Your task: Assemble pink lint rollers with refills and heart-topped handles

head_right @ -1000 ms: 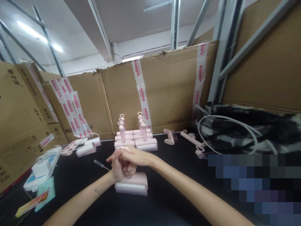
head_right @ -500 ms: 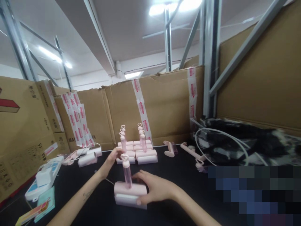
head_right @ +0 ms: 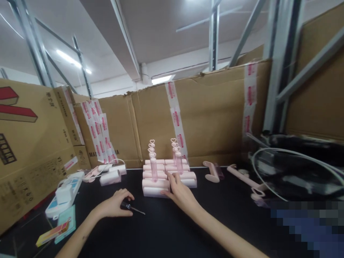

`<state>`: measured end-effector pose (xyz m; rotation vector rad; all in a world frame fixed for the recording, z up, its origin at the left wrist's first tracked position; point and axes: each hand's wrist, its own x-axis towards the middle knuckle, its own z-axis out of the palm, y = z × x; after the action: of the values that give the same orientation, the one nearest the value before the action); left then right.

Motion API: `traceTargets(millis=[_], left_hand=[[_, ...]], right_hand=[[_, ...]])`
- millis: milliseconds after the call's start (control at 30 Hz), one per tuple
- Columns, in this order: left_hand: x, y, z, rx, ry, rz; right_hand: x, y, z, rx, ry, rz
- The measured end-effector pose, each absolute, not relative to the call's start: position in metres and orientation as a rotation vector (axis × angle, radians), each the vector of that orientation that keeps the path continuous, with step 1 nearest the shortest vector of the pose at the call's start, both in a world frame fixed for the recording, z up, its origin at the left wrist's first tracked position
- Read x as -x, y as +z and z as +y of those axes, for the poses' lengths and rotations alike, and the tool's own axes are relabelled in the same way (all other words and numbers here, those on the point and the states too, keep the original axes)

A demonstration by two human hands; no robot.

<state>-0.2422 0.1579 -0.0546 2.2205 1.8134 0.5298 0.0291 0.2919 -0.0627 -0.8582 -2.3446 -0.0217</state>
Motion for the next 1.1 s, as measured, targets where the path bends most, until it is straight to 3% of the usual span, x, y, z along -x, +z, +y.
traceTargets(millis=[167,267,433,567,700,800,933,1100], left_hand=[[0.281,-0.057,0.172,-2.226,0.996,2.415],[0.304,-0.07,0.176,-2.094,0.907,2.795],[0.316,-0.073,0.174,-1.979,0.712,2.846],[0.317,-0.06,0.166,-1.915,0.643,2.635],[0.304,-0.041,0.155,-1.923,0.675,2.577],[0.267,-0.024,0.15,-2.181,0.887,2.597],[0.186,-0.017,0.153,-2.751,1.061,2.237],[0.106,-0.033,0.165,-3.247,0.999,1.865]], right_hand=[[-0.034,-0.068,0.245,0.391,0.026,-2.609],[-0.034,-0.067,0.224,0.117,0.09,-2.807],[-0.033,-0.067,0.224,0.029,0.111,-2.86],[-0.037,-0.068,0.23,0.043,0.269,-2.846],[-0.036,-0.064,0.232,0.214,0.804,-2.599],[-0.032,-0.057,0.228,0.461,1.498,-2.012],[-0.031,-0.045,0.218,0.52,2.252,-1.165],[-0.038,-0.037,0.219,0.454,2.427,-0.656]])
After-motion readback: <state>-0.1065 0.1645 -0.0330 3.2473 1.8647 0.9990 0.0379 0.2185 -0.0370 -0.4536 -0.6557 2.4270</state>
